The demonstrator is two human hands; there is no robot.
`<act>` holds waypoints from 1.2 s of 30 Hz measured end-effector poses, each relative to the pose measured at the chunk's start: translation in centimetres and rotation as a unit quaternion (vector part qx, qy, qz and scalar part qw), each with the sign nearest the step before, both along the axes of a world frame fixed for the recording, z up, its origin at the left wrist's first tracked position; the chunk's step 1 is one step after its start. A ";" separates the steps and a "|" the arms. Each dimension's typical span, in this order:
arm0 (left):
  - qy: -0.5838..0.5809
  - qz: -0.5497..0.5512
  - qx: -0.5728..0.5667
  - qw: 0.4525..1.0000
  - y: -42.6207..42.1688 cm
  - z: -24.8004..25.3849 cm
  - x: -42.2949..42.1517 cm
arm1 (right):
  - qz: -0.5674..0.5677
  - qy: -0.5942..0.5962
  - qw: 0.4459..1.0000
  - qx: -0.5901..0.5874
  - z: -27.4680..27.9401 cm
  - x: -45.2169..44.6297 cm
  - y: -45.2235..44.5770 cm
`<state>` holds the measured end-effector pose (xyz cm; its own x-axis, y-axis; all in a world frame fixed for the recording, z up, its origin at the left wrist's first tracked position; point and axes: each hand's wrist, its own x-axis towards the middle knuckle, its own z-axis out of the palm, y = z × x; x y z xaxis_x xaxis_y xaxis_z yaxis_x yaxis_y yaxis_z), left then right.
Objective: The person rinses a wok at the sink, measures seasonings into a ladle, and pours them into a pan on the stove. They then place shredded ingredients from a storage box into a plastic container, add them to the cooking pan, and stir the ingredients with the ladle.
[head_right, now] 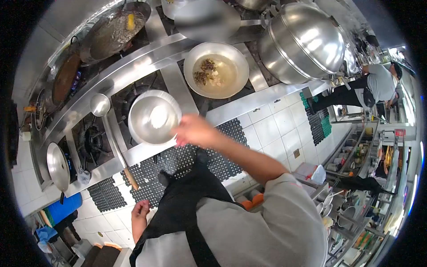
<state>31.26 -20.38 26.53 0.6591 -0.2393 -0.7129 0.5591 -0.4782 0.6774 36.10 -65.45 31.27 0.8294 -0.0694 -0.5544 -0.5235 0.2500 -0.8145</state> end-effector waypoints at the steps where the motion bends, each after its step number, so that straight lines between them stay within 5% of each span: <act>1: -0.010 0.029 -0.034 0.999 -0.7 1.3 1.2 | 0.033 -0.012 0.999 0.027 -0.6 -0.4 3.4; 7: -0.101 0.132 -0.143 0.976 4.8 5.5 5.2 | 0.125 0.016 0.984 0.124 -1.6 -1.8 21.4; 10: -0.091 0.131 -0.191 0.969 13.4 3.4 5.6 | 0.206 0.034 0.971 0.118 -2.6 -1.6 28.9; 17: -0.080 0.302 -0.247 0.917 27.5 1.2 3.9 | 0.385 0.000 0.923 -0.005 -0.4 3.1 42.4; 20: -0.102 0.348 -0.208 0.908 33.0 -1.5 2.0 | 0.422 -0.159 0.846 -0.284 -2.2 7.1 43.1; 22: -0.093 0.401 -0.190 0.891 35.2 -0.8 1.3 | 0.307 -0.091 0.838 -0.442 -2.8 8.6 42.4; 24: -0.082 0.455 -0.159 0.873 38.7 -3.1 0.2 | 0.204 -0.106 0.784 -0.577 -10.3 10.8 38.9; 26: -0.080 0.491 -0.131 0.858 42.5 -5.1 -1.0 | 0.155 -0.021 0.752 -0.640 -9.9 11.8 38.5; 36: -0.031 0.649 -0.040 0.759 56.3 -3.7 -0.7 | -0.035 0.025 0.787 -0.615 -17.6 12.9 40.1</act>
